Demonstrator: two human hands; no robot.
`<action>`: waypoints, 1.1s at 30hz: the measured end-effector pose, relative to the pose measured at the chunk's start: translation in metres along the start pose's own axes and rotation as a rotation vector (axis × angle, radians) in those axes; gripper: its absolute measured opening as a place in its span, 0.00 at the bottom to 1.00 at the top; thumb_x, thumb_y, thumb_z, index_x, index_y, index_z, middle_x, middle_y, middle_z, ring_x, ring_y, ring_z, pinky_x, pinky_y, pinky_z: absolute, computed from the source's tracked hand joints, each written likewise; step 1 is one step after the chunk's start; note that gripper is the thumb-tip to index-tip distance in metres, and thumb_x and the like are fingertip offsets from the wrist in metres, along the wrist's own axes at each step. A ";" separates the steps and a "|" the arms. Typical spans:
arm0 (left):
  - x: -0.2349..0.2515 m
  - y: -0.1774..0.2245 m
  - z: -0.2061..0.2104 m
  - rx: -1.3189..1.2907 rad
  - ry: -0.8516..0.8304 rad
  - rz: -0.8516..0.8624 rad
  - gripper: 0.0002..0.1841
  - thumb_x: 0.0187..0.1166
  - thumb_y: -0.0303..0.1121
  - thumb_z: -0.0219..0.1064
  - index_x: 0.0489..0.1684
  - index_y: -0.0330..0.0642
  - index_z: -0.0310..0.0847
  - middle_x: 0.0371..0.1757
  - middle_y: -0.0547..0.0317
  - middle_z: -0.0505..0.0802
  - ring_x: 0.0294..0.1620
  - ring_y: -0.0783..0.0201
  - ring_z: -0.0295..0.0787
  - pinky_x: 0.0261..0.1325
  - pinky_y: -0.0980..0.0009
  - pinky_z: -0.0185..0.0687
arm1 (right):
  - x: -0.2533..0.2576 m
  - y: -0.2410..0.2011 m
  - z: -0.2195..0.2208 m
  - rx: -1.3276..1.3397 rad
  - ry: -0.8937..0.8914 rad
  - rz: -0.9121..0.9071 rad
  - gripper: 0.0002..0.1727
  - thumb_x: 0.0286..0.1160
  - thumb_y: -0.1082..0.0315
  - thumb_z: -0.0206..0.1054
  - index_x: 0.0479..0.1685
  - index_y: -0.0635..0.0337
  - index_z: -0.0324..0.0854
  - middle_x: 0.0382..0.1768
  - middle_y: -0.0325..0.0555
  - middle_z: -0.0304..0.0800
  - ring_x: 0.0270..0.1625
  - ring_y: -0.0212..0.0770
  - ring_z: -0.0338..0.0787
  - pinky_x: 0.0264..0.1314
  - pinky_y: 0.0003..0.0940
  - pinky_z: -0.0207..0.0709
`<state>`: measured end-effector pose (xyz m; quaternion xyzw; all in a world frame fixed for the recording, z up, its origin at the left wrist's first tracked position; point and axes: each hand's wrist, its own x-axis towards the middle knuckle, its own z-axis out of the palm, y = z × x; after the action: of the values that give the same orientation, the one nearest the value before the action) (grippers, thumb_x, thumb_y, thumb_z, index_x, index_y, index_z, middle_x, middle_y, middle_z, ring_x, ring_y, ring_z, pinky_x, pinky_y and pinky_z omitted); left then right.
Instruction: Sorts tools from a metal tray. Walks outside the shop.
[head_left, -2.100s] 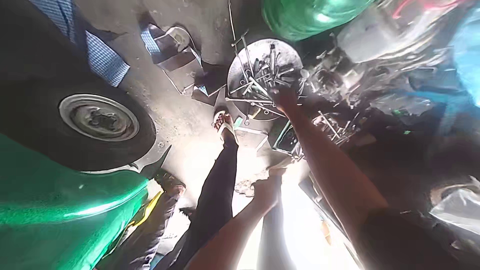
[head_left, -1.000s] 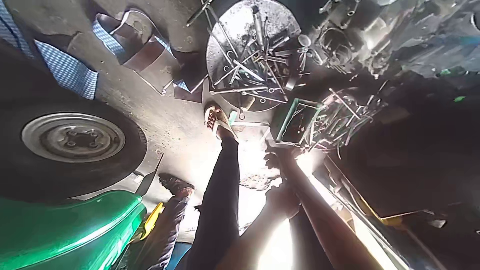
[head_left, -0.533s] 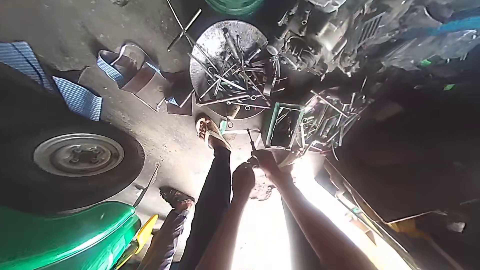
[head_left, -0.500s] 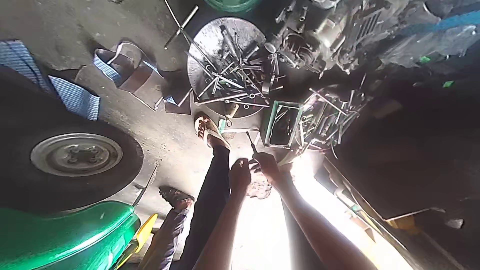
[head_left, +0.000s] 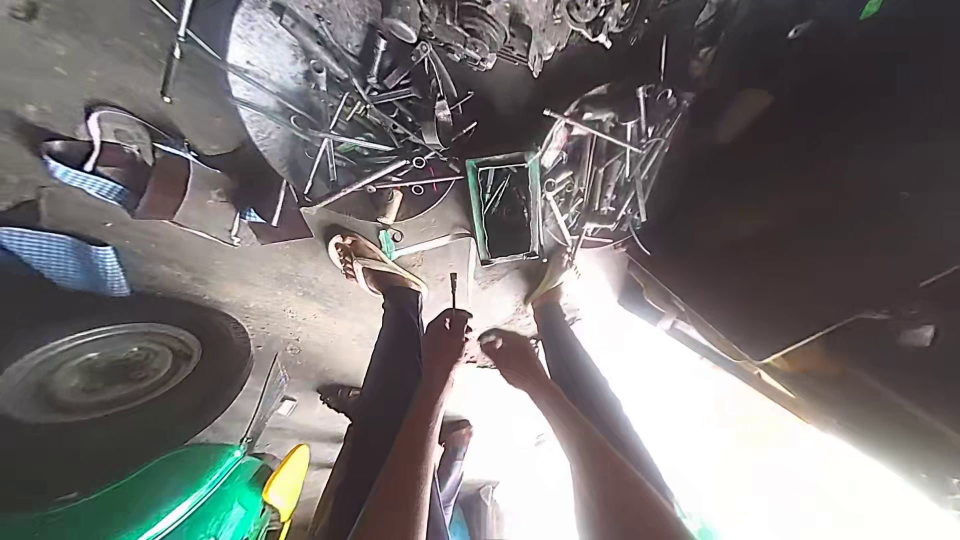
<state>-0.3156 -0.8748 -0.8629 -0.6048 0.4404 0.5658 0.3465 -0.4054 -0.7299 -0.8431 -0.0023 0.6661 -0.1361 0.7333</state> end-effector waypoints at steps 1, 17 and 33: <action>0.001 0.000 0.004 0.028 -0.001 0.014 0.16 0.92 0.40 0.56 0.58 0.41 0.87 0.45 0.54 0.95 0.40 0.62 0.94 0.48 0.61 0.91 | 0.010 0.003 -0.008 0.220 0.079 -0.041 0.18 0.90 0.57 0.56 0.63 0.52 0.87 0.50 0.41 0.95 0.47 0.38 0.94 0.52 0.42 0.88; -0.020 0.019 0.067 0.566 -0.140 0.072 0.16 0.89 0.40 0.59 0.64 0.46 0.85 0.51 0.55 0.95 0.49 0.59 0.94 0.59 0.53 0.89 | 0.030 0.041 -0.049 0.632 0.101 -0.044 0.15 0.88 0.60 0.63 0.60 0.59 0.89 0.47 0.47 0.95 0.46 0.39 0.95 0.50 0.38 0.89; -0.015 0.020 0.039 -0.538 -0.059 -0.114 0.23 0.92 0.45 0.55 0.25 0.39 0.79 0.14 0.62 0.75 0.11 0.68 0.69 0.14 0.74 0.69 | 0.217 -0.050 -0.096 -0.744 0.272 0.032 0.14 0.80 0.69 0.62 0.53 0.71 0.86 0.56 0.71 0.88 0.60 0.73 0.87 0.57 0.73 0.79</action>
<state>-0.3479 -0.8444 -0.8514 -0.6823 0.2292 0.6593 0.2173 -0.4929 -0.8049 -1.0562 -0.2395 0.7608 0.1270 0.5897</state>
